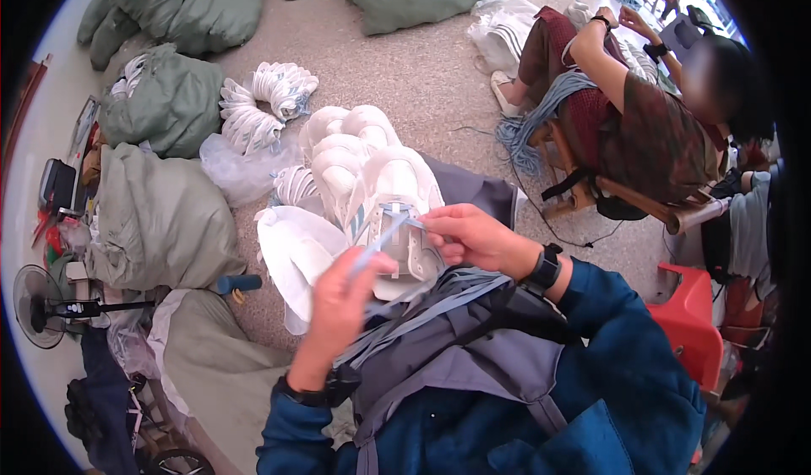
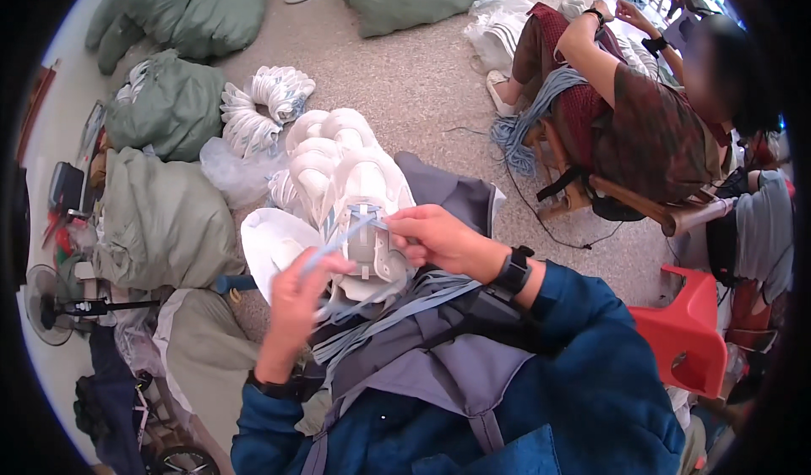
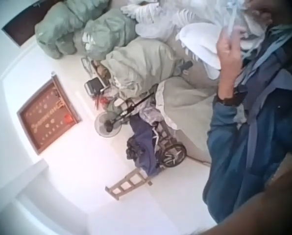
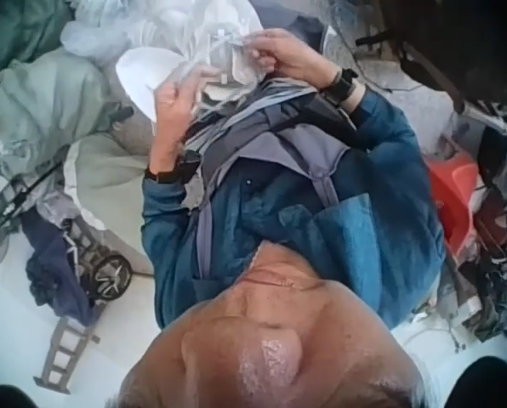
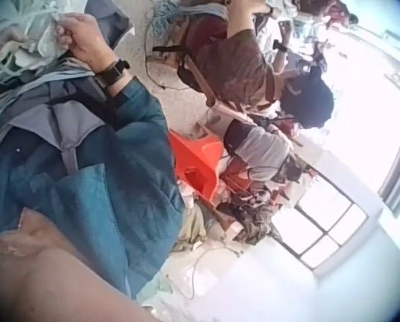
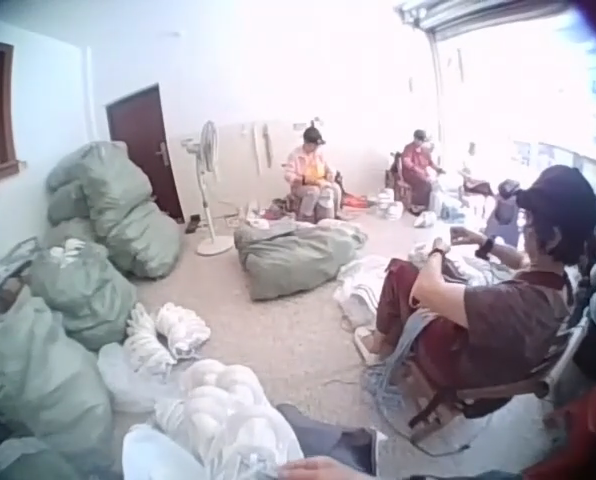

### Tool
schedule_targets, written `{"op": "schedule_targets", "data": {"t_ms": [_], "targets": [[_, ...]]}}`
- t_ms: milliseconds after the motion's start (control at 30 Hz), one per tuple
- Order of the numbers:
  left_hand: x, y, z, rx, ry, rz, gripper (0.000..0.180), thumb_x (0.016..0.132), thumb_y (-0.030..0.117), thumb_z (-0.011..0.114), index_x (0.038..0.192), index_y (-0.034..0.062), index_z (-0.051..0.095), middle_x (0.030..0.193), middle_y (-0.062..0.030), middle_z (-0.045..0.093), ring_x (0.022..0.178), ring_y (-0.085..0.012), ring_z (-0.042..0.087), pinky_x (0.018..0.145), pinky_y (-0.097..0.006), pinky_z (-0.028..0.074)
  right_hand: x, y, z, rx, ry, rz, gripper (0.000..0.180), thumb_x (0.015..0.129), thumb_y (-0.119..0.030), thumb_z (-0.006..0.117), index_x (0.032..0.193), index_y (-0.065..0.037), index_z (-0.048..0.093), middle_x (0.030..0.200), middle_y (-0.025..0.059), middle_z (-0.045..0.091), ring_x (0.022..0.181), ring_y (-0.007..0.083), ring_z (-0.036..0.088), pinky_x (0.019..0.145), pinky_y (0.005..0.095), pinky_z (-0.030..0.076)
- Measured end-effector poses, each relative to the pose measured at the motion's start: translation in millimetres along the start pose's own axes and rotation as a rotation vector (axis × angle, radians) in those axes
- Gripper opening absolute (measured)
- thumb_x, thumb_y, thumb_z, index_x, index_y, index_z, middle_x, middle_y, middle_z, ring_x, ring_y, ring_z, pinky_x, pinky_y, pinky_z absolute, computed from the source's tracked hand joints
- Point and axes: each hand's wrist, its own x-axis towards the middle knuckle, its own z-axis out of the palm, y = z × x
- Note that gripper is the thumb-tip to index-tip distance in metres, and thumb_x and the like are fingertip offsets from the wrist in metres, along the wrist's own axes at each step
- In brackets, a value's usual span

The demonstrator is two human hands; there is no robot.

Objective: Lacing a white and blue athletic shoe while sitting among several large bags of shoe components in a factory setting.

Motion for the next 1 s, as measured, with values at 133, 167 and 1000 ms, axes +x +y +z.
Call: {"op": "schedule_targets", "data": {"t_ms": [133,167,1000], "targets": [[-1.7,-11.5,-42.6,-0.762,0.204,-0.283,0.024,0.105,0.028,0.051,0.098,0.0066,0.059,0.065,0.0026,0.047,0.05,-0.0106,0.046,0.052,-0.03,0.042,-8.3,12.6,-27.4,-0.388,0.071,-0.027,0.017,0.097,-0.019,0.062,0.103,-0.003,0.067,0.071,-0.0037,0.055,0.052,0.0036,0.043,0.045,0.0216,0.031],[-4.4,-19.9,-62.4,-0.905,0.193,-0.321,0.025,0.106,0.03,0.05,0.099,0.008,0.059,0.063,0.0038,0.042,0.047,-0.0091,0.039,0.05,-0.028,0.039,-9.6,13.8,-27.4,-0.547,0.093,-0.082,0.016,0.097,-0.019,0.062,0.1,-0.004,0.068,0.069,-0.0043,0.054,0.052,0.0033,0.043,0.044,0.0212,0.031],[-44.9,-98.2,-201.9,0.561,0.107,-0.254,0.02,0.099,0.011,0.051,0.093,-0.0031,0.065,0.071,-0.0071,0.059,0.065,-0.0128,0.051,0.063,-0.029,0.044,-231.2,37.6,-247.1,0.234,0.347,-0.086,0.031,0.098,-0.025,0.059,0.069,-0.015,0.052,0.074,-0.0021,0.055,0.062,0.0088,0.048,0.049,0.0225,0.033]]}}
